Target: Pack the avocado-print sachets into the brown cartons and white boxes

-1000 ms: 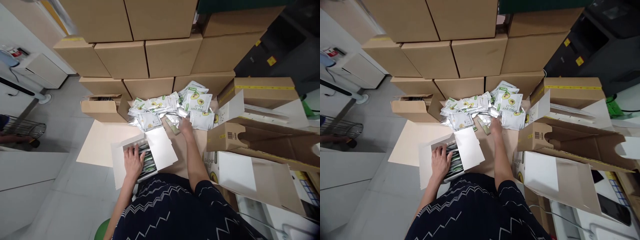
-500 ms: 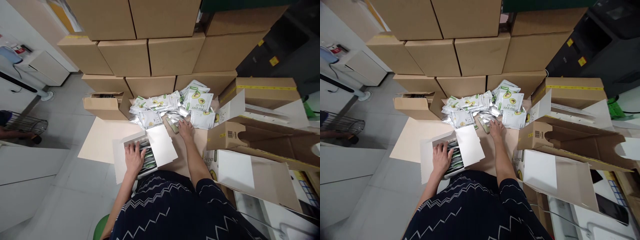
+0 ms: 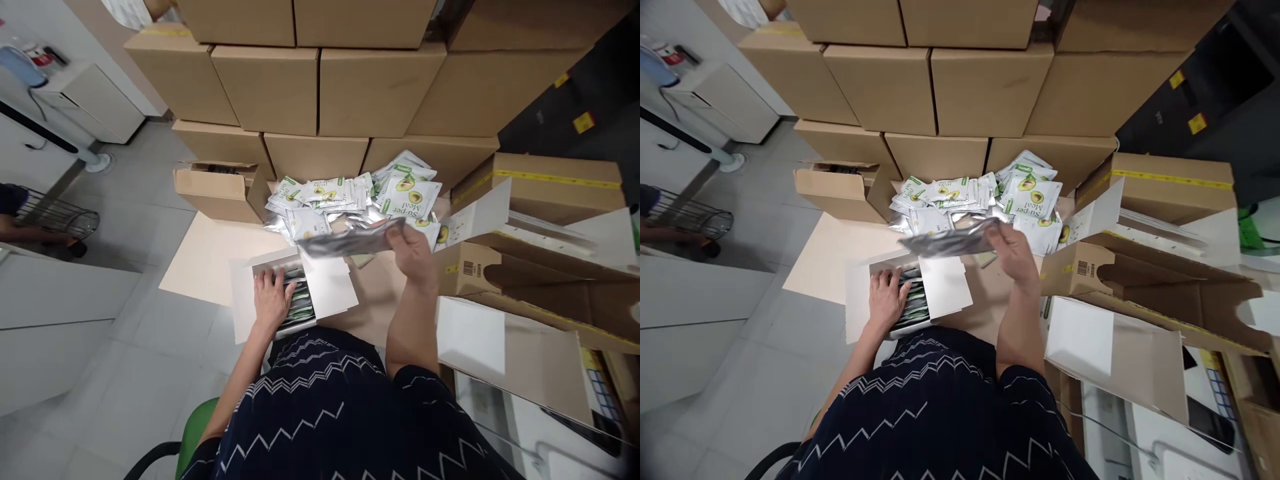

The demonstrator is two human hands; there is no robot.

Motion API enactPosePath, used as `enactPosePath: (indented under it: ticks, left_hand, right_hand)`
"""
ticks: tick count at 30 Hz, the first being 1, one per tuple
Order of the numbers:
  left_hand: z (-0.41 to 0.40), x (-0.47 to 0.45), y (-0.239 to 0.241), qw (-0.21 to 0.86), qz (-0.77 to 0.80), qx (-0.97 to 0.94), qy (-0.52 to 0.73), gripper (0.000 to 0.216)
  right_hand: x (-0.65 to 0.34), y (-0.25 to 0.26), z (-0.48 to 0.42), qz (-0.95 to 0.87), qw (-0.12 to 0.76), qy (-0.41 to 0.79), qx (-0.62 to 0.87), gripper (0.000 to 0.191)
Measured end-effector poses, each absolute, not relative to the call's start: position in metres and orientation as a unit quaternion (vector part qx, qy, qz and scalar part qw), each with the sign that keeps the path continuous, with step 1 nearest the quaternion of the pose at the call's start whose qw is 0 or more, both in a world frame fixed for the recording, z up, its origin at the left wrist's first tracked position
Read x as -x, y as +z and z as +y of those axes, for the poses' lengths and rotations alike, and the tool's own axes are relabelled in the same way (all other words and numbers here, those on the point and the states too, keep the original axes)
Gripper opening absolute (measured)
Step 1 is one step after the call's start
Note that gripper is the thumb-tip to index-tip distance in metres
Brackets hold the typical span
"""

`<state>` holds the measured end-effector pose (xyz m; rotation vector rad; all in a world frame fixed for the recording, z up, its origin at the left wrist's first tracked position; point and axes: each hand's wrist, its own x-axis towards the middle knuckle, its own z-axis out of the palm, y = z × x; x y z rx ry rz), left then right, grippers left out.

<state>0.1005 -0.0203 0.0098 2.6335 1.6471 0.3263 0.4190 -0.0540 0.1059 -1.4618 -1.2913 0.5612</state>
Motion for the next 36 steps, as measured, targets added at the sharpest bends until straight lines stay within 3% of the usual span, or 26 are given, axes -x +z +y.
enactPosePath:
  ticks: [4, 8, 12, 17, 20, 24, 29, 32, 34, 36]
  left_hand:
    - [-0.020, -0.099, 0.009, 0.019, 0.519, -0.847, 0.113, 0.049]
    - [-0.020, -0.097, 0.007, -0.002, 0.515, -0.849, 0.118, 0.050]
    - [-0.021, -0.094, 0.005, -0.017, 0.504, -0.856, 0.115, 0.047]
    - [-0.021, -0.093, 0.002, -0.023, 0.507, -0.854, 0.111, 0.047]
    - [-0.022, -0.094, 0.003, -0.017, 0.512, -0.851, 0.117, 0.047]
    - [-0.024, -0.096, 0.005, 0.001, 0.520, -0.847, 0.114, 0.048]
    - [-0.025, -0.096, 0.008, 0.009, 0.524, -0.844, 0.113, 0.051]
    - [-0.025, -0.095, 0.007, 0.003, 0.518, -0.848, 0.113, 0.050]
    - [-0.025, -0.095, 0.007, -0.007, 0.516, -0.849, 0.115, 0.049]
    - [-0.025, -0.095, 0.006, -0.015, 0.514, -0.849, 0.120, 0.048]
  right_hand:
    - [-0.357, 0.129, -0.049, -0.695, 0.390, 0.309, 0.519, 0.033]
    - [-0.302, 0.118, -0.027, -0.811, 0.255, 0.207, 0.484, 0.026]
    - [-0.269, 0.096, -0.004, -0.847, 0.148, 0.140, 0.490, 0.022]
    - [-0.245, 0.065, 0.031, -0.839, 0.048, 0.205, 0.502, 0.026]
    - [-0.235, 0.050, 0.049, -0.810, 0.040, 0.254, 0.527, 0.028]
    - [-0.238, 0.051, 0.044, -0.790, 0.098, 0.295, 0.528, 0.031]
    - [-0.298, 0.065, 0.005, -0.704, 0.328, 0.422, 0.467, 0.035]
    - [-0.364, 0.049, -0.006, -0.552, 0.460, 0.390, 0.576, 0.042]
    - [-0.408, 0.026, 0.000, -0.491, 0.423, 0.287, 0.705, 0.034]
    - [-0.441, -0.002, 0.009, -0.469, 0.248, 0.239, 0.813, 0.030]
